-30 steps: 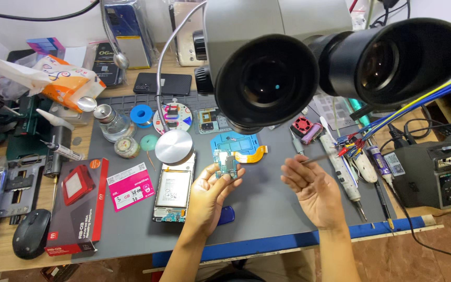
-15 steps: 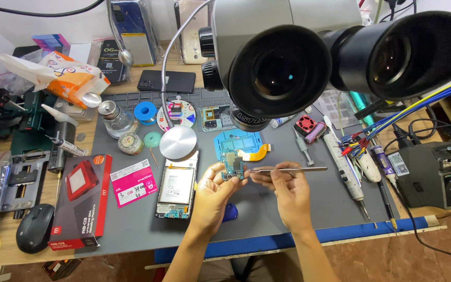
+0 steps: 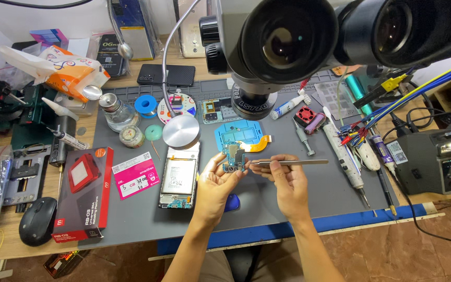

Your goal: The person connects a small circuit board to a hard drive, then uses tweezers to manipulate components on the circuit board. They also connect a multi-colored wire harness to the board.

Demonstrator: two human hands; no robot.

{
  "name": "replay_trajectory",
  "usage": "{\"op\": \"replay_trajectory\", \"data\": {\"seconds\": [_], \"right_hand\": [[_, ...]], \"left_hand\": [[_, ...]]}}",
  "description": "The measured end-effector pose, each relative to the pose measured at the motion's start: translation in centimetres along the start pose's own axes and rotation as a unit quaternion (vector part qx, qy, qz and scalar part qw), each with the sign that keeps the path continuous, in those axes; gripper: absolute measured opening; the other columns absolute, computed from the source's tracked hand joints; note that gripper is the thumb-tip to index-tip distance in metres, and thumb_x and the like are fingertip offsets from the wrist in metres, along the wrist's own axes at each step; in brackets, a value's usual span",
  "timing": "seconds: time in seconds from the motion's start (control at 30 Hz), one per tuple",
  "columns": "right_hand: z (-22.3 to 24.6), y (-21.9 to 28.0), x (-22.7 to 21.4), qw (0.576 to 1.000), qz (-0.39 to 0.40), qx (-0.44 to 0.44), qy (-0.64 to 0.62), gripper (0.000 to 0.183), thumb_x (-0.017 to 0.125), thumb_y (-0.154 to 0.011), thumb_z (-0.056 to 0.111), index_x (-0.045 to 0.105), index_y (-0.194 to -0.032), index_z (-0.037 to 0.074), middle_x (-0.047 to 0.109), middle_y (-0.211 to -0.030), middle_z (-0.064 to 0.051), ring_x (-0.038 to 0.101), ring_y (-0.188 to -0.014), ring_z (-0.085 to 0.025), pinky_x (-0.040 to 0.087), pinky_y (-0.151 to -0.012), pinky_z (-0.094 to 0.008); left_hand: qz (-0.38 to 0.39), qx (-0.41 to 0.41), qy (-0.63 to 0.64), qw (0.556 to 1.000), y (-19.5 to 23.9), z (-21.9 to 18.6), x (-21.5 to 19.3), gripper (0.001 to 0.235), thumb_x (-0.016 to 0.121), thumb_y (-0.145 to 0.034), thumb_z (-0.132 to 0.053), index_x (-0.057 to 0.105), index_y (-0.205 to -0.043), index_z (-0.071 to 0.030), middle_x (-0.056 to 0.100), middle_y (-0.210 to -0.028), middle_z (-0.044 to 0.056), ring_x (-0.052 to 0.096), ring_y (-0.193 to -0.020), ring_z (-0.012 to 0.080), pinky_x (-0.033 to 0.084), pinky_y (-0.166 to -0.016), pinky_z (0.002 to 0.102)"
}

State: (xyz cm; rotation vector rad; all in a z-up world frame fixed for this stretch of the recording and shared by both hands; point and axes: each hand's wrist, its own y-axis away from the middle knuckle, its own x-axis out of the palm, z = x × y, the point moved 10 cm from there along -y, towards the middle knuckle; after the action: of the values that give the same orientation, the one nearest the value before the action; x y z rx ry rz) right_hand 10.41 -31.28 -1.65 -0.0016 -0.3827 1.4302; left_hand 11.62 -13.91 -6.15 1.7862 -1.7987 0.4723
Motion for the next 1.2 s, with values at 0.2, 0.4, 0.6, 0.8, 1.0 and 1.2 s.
{"op": "replay_trajectory", "data": {"seconds": [0.2,0.4,0.6,0.8,1.0,1.2], "right_hand": [[0.2,0.2,0.2,1.000,-0.002,-0.005,0.008,0.015,0.049,-0.109,0.012,0.048,-0.117,-0.001,0.077,-0.106,-0.035,0.080,-0.098,-0.039,0.065,-0.089,-0.050],[0.1,0.5,-0.1,0.999,-0.022,0.003,0.030,0.018,0.058,-0.105,0.007,0.050,-0.116,-0.005,0.077,-0.104,-0.036,0.080,-0.097,-0.037,0.065,-0.090,-0.048],[-0.8,0.8,-0.6,0.998,-0.048,0.042,0.026,0.029,0.071,-0.094,-0.003,0.048,-0.113,-0.006,0.078,-0.103,-0.035,0.080,-0.093,-0.030,0.067,-0.087,-0.041],[0.0,1.0,-0.6,0.997,-0.054,0.043,0.036,0.024,0.071,-0.094,-0.002,0.052,-0.108,-0.003,0.080,-0.099,-0.033,0.082,-0.092,-0.031,0.068,-0.087,-0.041],[1.0,1.0,0.5,0.995,-0.040,0.051,0.077,0.016,0.069,-0.095,-0.001,0.065,-0.110,-0.007,0.080,-0.104,-0.031,0.080,-0.099,-0.031,0.065,-0.091,-0.041],[1.0,0.9,0.9,0.996,-0.042,0.063,0.049,0.017,0.066,-0.097,-0.001,0.064,-0.111,-0.009,0.079,-0.105,-0.034,0.079,-0.101,-0.035,0.064,-0.094,-0.046]], "left_hand": [[-0.002,-0.002,-0.004,1.000,-0.1,0.6,-0.6,0.064,0.077,-0.085,0.009,0.047,-0.141,0.010,0.073,-0.123,0.033,0.077,-0.108,0.0325,0.065,-0.096,0.040],[0.002,-0.004,0.009,1.000,-0.3,1.1,-0.9,0.067,0.077,-0.085,0.009,0.043,-0.143,0.012,0.071,-0.124,0.036,0.075,-0.110,0.0355,0.065,-0.097,0.041],[0.000,-0.005,0.015,1.000,0.3,-0.3,0.0,0.066,0.077,-0.084,0.010,0.044,-0.141,0.011,0.071,-0.124,0.037,0.074,-0.112,0.0380,0.064,-0.098,0.041],[0.007,-0.006,0.012,1.000,0.5,-1.0,0.8,0.065,0.077,-0.084,0.009,0.047,-0.142,0.007,0.072,-0.124,0.034,0.074,-0.114,0.0386,0.064,-0.099,0.042],[0.008,0.002,0.010,1.000,0.5,-1.0,0.7,0.064,0.077,-0.084,0.008,0.048,-0.142,0.007,0.073,-0.123,0.034,0.074,-0.113,0.0379,0.064,-0.099,0.042],[0.007,0.000,-0.015,1.000,0.1,0.3,-0.2,0.065,0.078,-0.084,0.009,0.048,-0.141,0.006,0.074,-0.121,0.028,0.077,-0.108,0.0312,0.066,-0.096,0.037]]}}
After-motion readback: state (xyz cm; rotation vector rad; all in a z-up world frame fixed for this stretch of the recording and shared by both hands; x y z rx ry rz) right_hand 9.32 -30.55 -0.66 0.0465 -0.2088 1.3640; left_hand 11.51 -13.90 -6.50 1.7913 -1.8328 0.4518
